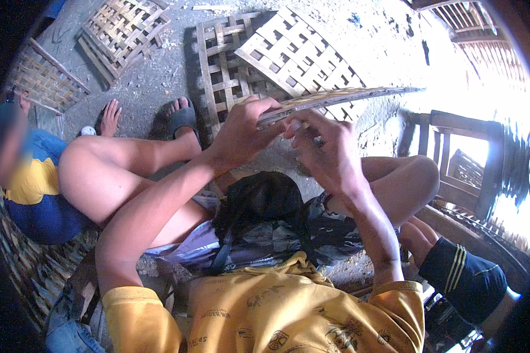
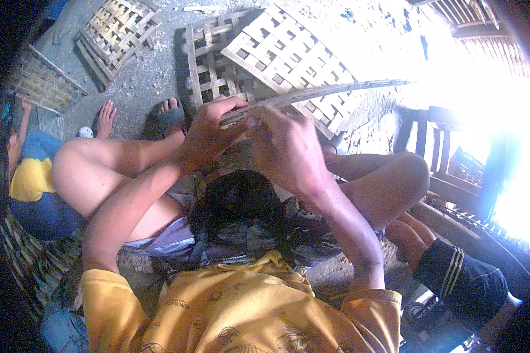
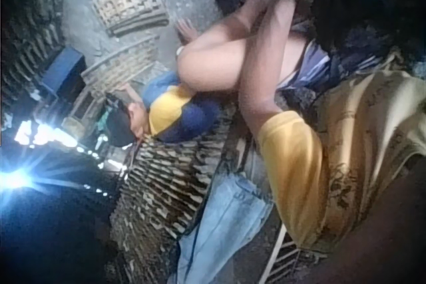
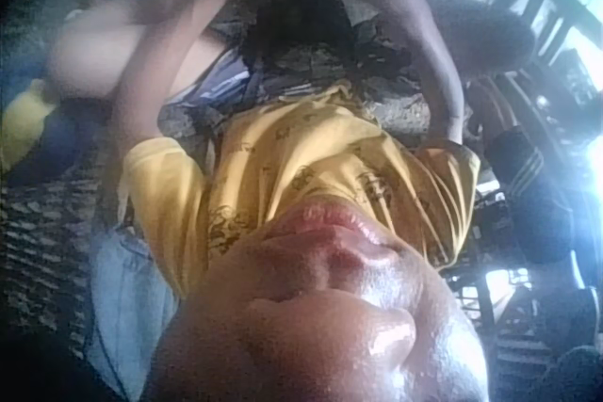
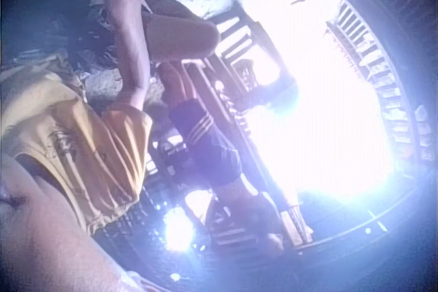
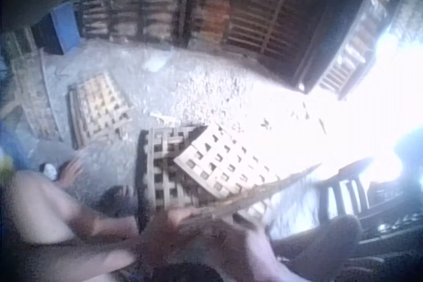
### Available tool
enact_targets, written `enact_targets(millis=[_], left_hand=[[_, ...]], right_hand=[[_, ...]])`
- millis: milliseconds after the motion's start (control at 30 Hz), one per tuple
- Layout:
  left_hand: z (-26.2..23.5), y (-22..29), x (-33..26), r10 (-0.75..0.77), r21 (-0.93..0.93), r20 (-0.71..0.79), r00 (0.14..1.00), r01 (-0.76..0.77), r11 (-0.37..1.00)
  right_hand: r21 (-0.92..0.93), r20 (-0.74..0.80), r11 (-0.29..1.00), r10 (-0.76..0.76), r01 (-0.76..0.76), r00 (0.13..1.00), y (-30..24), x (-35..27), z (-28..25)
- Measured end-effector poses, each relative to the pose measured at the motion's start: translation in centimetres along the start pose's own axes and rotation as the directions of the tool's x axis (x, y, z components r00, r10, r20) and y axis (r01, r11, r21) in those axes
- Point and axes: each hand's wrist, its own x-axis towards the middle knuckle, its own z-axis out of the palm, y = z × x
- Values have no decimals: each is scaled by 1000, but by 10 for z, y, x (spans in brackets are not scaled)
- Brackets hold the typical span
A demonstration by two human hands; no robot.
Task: The person sits on the floor and weaves thin bamboo strips into a square lattice panel by hand. They interlace strips through a pre-formed frame, occasionally adjusting the panel and continuing the weave pattern.
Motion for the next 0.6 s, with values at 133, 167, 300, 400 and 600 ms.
enact_targets(millis=[133,167,300,400,600], left_hand=[[-3,6,0,-93,10,32,995,93,996],[-4,7,0,-106,10,48,993,106,994],[-2,0,-2,-42,36,-1,999,42,998],[0,1,-1,-33,28,-4,999,33,999],[-4,5,-1,-44,50,22,999,43,998]], right_hand=[[91,-91,991,105,-96,990,2,9,-23],[45,-107,994,106,-102,989,3,11,-29],[-7,-91,988,155,-156,984,1,13,-32],[-95,-81,989,109,-116,991,5,8,-27],[-213,-44,975,53,-61,998,-8,2,-6]])
